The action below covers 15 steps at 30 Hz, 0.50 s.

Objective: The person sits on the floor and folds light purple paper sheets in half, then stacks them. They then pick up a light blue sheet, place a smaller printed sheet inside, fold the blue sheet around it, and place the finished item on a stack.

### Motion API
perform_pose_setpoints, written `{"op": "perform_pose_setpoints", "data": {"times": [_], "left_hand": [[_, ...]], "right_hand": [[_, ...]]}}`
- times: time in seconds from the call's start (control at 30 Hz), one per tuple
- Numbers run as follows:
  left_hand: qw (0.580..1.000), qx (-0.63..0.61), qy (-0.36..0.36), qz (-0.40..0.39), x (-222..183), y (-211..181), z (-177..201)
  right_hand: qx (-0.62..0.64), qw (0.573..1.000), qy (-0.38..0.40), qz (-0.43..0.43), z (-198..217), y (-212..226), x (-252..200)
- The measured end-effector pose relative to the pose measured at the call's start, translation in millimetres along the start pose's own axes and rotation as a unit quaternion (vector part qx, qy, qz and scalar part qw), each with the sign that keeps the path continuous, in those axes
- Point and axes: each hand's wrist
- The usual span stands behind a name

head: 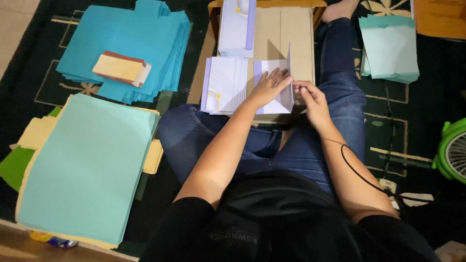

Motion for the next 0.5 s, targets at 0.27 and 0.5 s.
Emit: {"op": "perform_pose_setpoints", "data": {"times": [0.27,0.5], "left_hand": [[1.000,-0.013,0.018,-0.001,4.8,9.5,2.0],[0.991,-0.116,0.019,0.062,10.2,23.9,-2.4]], "right_hand": [[-0.063,0.997,-0.006,0.053,6.6,1.0,0.7],[-0.467,0.859,-0.092,0.188,20.5,14.2,-0.1]]}}
Point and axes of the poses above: each hand's wrist, its own x-axis towards the middle knuckle, its own z-axis out of the back of the hand, y = z × x, and after that the axes turned 2 degrees about -z, right-handed
